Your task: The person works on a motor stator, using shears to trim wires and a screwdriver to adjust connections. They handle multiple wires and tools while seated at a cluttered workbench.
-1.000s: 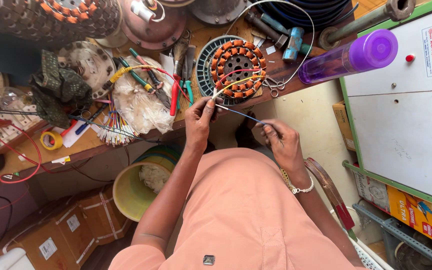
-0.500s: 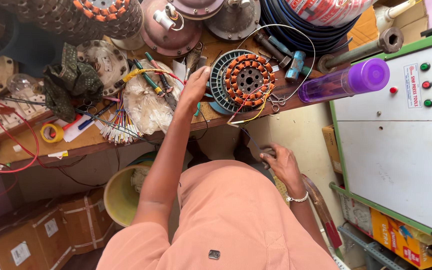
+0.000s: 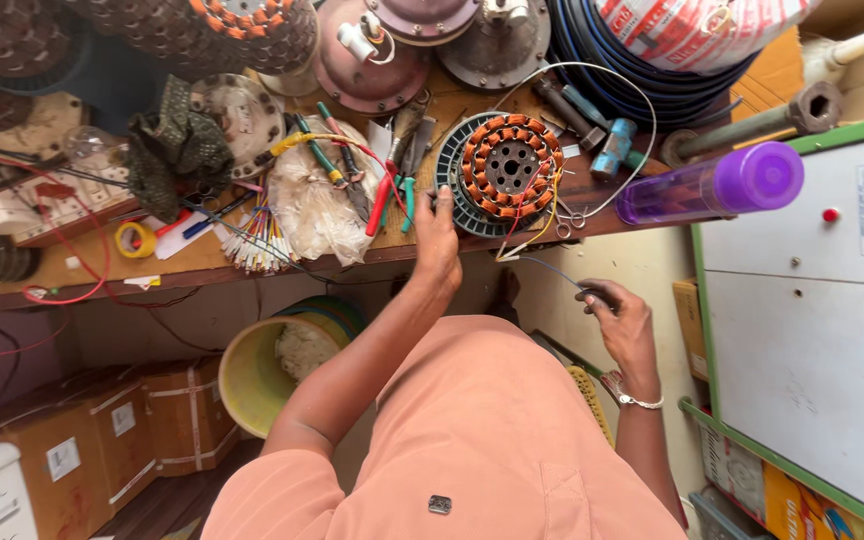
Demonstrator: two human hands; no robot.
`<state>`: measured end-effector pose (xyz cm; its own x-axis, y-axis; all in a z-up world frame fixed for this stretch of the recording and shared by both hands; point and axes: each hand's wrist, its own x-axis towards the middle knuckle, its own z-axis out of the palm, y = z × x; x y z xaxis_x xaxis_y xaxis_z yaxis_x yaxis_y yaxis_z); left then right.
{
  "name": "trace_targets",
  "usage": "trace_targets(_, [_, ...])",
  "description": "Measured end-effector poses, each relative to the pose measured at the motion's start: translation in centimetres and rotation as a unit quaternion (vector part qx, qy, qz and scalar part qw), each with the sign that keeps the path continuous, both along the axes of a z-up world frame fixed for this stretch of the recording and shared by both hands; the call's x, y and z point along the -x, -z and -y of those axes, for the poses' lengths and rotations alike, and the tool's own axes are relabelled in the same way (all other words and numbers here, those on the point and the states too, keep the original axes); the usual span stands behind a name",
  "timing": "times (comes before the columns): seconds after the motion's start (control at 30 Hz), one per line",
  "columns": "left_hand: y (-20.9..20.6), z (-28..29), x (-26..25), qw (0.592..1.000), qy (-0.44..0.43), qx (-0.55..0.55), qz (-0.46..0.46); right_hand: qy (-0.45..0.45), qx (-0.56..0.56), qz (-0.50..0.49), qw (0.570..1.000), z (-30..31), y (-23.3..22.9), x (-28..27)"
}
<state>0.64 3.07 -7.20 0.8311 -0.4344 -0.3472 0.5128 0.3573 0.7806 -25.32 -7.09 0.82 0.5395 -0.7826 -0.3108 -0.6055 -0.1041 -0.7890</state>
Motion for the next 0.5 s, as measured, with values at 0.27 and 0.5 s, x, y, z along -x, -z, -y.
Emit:
trace_targets(0.27, [-11.6,-3.9,-0.6,0.911,-0.023,-0.19,0.365,0.073,0.038,-0.083,0.993,2.7,-2.0,0.0])
trace_targets(0.5, [-17.7,-0.6,4.7,0.726,0.199,-0.106,0.65,-0.073,0.111,0.017,0.991,2.9,-6.9,-1.4])
